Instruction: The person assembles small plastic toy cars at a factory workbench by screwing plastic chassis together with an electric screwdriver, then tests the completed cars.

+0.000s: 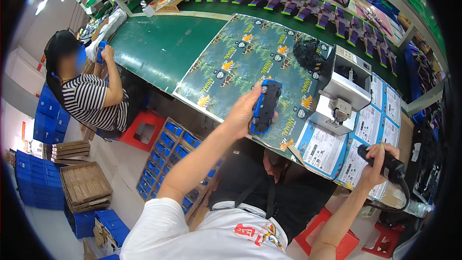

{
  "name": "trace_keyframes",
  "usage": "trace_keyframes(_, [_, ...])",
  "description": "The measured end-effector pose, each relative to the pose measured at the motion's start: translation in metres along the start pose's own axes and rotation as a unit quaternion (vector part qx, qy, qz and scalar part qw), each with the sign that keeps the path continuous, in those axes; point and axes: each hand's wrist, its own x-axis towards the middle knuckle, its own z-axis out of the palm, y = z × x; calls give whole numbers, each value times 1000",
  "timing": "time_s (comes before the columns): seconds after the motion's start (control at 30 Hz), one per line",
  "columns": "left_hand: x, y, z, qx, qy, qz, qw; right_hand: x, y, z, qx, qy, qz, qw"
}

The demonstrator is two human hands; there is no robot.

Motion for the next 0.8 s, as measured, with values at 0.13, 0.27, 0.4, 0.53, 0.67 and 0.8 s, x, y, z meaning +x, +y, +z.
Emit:
trace_keyframes(0.13, [21,38,14,646,-13,348,679,1,19,-11,-6,59,64,996])
trace_keyframes(0.27, [51,56,-19,840,-195,386,329,-6,22,-14,8,41,59,997])
trace_keyframes(0.4, [49,108,-78,882,-189,301,310,-6,17,-13,-1,55,63,997])
trace_keyframes(0.53, [-8,185,-150,916,66,289,269,-5,21,-20,-7,42,40,998])
trace_keyframes(0.67, [-48,184,-271,773,439,259,377,-7,33,-28,14,3,28,1000])
trace_keyframes(0.8, [-31,173,-270,714,511,194,438,-9,32,-25,-42,36,27,998])
